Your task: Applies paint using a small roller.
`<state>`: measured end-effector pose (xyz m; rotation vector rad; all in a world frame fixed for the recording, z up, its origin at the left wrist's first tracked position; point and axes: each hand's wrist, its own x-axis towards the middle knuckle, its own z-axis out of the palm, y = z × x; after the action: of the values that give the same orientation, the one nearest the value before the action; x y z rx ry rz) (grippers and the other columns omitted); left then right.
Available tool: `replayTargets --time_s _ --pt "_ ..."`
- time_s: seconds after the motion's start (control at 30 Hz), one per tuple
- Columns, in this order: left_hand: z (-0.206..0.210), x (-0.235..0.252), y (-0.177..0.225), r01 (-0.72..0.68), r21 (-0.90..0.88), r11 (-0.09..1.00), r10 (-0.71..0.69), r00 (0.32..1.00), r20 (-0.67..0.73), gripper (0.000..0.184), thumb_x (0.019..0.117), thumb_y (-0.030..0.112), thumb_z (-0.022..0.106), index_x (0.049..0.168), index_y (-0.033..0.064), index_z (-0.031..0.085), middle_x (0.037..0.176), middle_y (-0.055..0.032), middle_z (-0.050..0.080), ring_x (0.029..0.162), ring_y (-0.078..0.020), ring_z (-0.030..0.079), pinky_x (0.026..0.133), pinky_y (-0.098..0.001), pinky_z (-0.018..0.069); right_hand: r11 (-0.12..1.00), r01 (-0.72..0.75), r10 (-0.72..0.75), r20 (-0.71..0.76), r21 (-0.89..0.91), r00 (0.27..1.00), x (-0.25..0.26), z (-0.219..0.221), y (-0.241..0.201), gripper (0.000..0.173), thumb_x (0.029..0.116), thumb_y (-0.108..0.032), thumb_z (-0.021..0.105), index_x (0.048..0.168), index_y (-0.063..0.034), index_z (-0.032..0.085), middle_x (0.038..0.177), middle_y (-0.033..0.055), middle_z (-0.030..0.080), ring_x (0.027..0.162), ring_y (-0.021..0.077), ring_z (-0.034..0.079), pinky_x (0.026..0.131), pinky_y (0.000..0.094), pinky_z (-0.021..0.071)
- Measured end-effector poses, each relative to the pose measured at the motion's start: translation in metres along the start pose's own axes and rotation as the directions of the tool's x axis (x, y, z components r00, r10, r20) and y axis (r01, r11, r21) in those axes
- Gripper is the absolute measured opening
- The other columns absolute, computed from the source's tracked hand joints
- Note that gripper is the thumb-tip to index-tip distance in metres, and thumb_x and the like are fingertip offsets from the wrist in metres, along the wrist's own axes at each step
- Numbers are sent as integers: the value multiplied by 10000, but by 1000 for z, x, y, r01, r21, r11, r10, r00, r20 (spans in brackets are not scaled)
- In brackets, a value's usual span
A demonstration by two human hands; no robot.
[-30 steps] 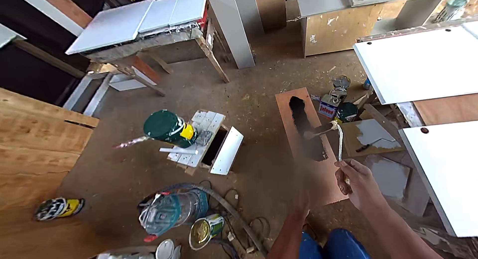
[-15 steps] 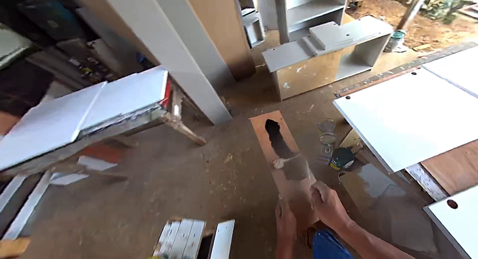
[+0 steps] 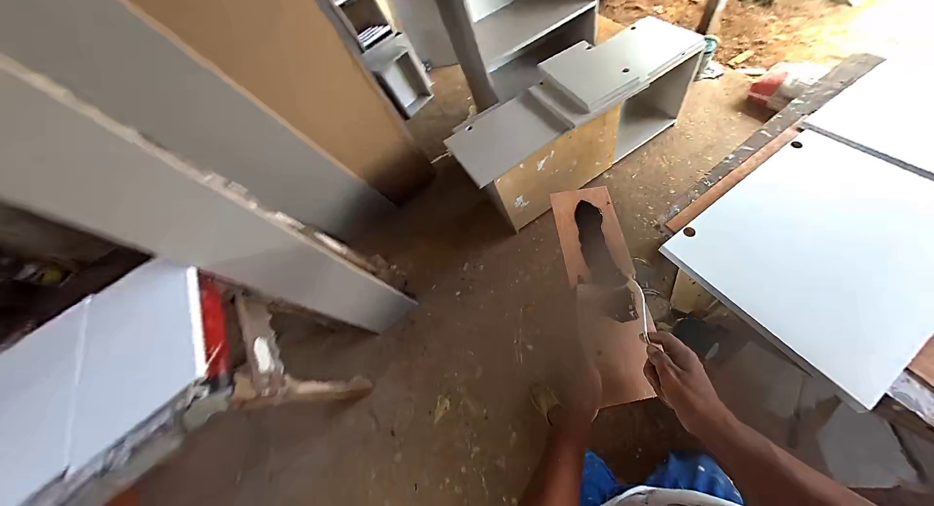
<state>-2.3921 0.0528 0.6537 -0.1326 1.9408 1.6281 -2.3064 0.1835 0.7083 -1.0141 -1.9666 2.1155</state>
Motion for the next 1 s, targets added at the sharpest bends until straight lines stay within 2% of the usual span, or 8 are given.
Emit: replayTargets --time_s 0.1,0.2,0.3,0.4,0.5,0.7,0.93,1.0 --pt "-26 82 43 -71 6 997 69 991 115 575 1131 378 260 1404 -48 532 1427 -231 541 1325 -236 518 1128 -433 401 1000 -4 6 -122 14 993 73 45 -33 318 1081 -136 389 1348 -7 505 658 16 500 488 108 466 467 276 427" --pt "-43 153 92 -134 48 990 119 964 238 579 1133 354 240 1456 -64 479 1501 -237 486 1407 -222 461 1181 -401 356 1000 7 -9 -217 -10 976 112 75 -55 345 1065 -146 393 1356 0 507 662 20 523 516 124 506 511 302 471" --pt "-43 216 134 -147 83 986 113 940 322 573 1135 344 240 1465 -65 469 1522 -232 468 1421 -210 447 1190 -379 343 1000 -21 15 -316 -13 949 149 95 -79 332 1062 -154 402 1335 -12 526 662 20 526 516 123 509 516 307 478" --pt "-27 274 164 -167 99 981 115 909 401 579 1135 347 239 1426 -78 506 1470 -238 515 1375 -212 492 1164 -380 376 996 -79 60 -392 -33 918 230 94 -113 361 1076 -162 383 1378 -5 504 738 71 561 580 180 548 580 378 514" --pt "1 341 197 -202 125 972 124 880 459 584 1135 346 230 1394 -80 535 1421 -239 550 1327 -214 528 1138 -382 400 994 -104 84 -471 -16 878 315 86 -136 346 1078 -178 372 1360 -30 508 729 65 552 586 189 549 592 396 509" --pt "53 481 276 -232 196 953 93 837 539 625 1125 370 193 1472 -82 450 1541 -261 433 1460 -248 400 1216 -414 305 988 -127 151 -492 82 857 411 75 -178 315 1073 -178 391 1327 -45 520 716 43 542 563 163 539 571 361 509" --pt "165 613 373 -237 185 954 82 797 599 610 1134 372 201 1495 -61 434 1573 -239 406 1482 -235 373 1226 -393 288 984 -176 165 -585 38 794 586 -5 -270 358 1071 -177 368 1371 -33 498 764 80 571 631 211 580 637 418 526" --pt "203 660 400 -261 164 951 93 750 655 606 1131 355 209 1503 -82 406 1600 -255 355 1518 -242 311 1248 -391 234 984 -177 152 -622 22 768 619 -21 -286 353 1076 -188 367 1354 -27 514 776 80 575 635 204 583 640 416 532"
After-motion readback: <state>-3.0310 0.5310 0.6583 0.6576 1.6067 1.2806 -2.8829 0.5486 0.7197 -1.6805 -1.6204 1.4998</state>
